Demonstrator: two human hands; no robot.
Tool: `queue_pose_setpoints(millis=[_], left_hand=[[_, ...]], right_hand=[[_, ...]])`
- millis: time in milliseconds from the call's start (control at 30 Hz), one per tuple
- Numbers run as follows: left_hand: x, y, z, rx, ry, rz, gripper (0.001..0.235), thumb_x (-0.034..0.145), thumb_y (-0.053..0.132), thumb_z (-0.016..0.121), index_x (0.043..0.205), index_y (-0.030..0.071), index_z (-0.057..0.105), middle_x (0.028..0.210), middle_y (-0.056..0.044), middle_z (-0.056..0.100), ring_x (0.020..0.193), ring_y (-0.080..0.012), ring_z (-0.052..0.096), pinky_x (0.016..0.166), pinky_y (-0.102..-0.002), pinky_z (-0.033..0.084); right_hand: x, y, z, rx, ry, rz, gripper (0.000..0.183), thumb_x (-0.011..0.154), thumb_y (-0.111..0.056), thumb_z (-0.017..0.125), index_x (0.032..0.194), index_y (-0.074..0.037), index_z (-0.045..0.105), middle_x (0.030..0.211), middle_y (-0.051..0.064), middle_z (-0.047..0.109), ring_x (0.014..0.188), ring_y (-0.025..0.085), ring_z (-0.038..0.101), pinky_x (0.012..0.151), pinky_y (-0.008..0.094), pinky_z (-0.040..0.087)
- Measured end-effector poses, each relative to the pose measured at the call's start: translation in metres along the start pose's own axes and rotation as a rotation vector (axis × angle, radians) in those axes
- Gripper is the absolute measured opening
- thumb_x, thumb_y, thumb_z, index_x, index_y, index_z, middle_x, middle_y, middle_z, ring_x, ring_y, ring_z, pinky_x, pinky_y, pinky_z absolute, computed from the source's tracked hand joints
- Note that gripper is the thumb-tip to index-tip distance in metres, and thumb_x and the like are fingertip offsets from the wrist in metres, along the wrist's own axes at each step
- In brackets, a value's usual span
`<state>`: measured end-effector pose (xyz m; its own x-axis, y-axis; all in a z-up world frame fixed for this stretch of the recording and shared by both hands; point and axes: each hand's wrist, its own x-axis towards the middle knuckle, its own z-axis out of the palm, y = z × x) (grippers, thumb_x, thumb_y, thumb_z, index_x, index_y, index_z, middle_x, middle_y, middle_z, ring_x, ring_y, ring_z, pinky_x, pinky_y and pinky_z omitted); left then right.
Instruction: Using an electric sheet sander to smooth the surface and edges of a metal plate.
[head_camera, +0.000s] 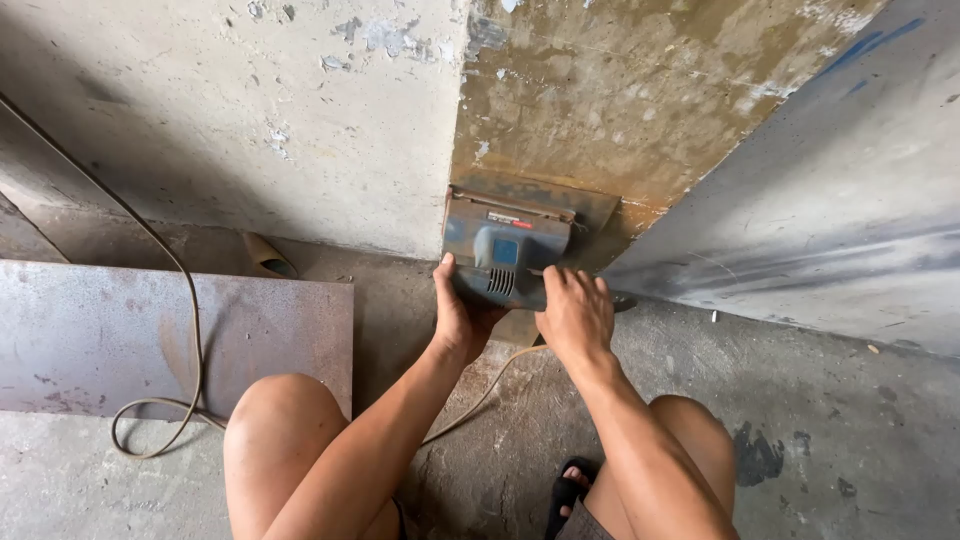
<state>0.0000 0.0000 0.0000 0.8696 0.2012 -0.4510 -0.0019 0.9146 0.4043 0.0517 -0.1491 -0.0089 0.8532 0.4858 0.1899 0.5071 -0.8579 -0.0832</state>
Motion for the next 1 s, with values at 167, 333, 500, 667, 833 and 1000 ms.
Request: queue_pose_setpoints(millis=[167,333,500,667,833,1000], left_hand=[[-0.001,0.005,0.009,0.013,-0.063,0.016,0.113,0.074,0.078,0.061,0.153,0.001,0.036,0.132,-0.028,0.055,0.113,-0.0409,0.061,0.097,-0.058,0.053],[0.005,-0.003,-0.004,-0.009,-0.034,0.022,0.113,0.076,0.078,0.059,0.155,0.002,0.033,0.135,-0.029,0.053,0.115,-0.0423,0.061,0.098,-0.06,0.052],[0.004,0.005,0.01,0.033,-0.146,0.0,0.11,0.076,0.078,0.06,0.149,-0.002,0.038,0.13,-0.028,0.055,0.115,-0.0398,0.06,0.102,-0.057,0.051],[0.005,-0.004,-0.005,0.032,-0.113,-0.01,0.114,0.076,0.077,0.06,0.152,-0.004,0.034,0.136,-0.031,0.052,0.123,-0.043,0.057,0.107,-0.059,0.046],[-0.005,0.001,0.01,0.021,-0.139,-0.027,0.114,0.076,0.077,0.059,0.152,-0.005,0.036,0.137,-0.03,0.053,0.122,-0.0414,0.057,0.107,-0.057,0.047],[-0.004,0.0,0.012,-0.002,-0.098,0.02,0.111,0.075,0.078,0.059,0.146,-0.006,0.042,0.127,-0.028,0.059,0.113,-0.0403,0.063,0.101,-0.057,0.051]], right_hand=[[0.002,0.01,0.002,-0.044,0.227,-0.084,0.03,0.077,-0.02,0.078,0.101,-0.01,0.064,0.092,0.01,0.069,0.093,0.031,0.066,0.093,0.045,0.043],[0.003,0.009,0.014,-0.008,0.146,-0.057,0.036,0.071,-0.023,0.085,0.1,-0.01,0.066,0.089,0.009,0.07,0.092,0.03,0.068,0.098,0.05,0.042],[0.002,0.011,-0.004,-0.03,0.361,-0.091,0.033,0.074,-0.022,0.083,0.098,-0.008,0.067,0.086,0.01,0.067,0.089,0.03,0.067,0.102,0.048,0.041],[0.001,0.018,0.026,0.01,0.245,-0.051,0.039,0.069,-0.028,0.086,0.097,-0.007,0.067,0.086,0.009,0.068,0.089,0.03,0.068,0.104,0.051,0.039],[0.0,0.019,0.012,0.036,0.252,-0.043,0.042,0.069,-0.033,0.089,0.096,-0.007,0.069,0.084,0.01,0.069,0.088,0.03,0.069,0.107,0.053,0.036],[0.002,0.009,0.005,0.015,0.348,-0.088,0.045,0.07,-0.023,0.087,0.109,-0.008,0.07,0.085,0.009,0.069,0.086,0.028,0.067,0.11,0.055,0.031]])
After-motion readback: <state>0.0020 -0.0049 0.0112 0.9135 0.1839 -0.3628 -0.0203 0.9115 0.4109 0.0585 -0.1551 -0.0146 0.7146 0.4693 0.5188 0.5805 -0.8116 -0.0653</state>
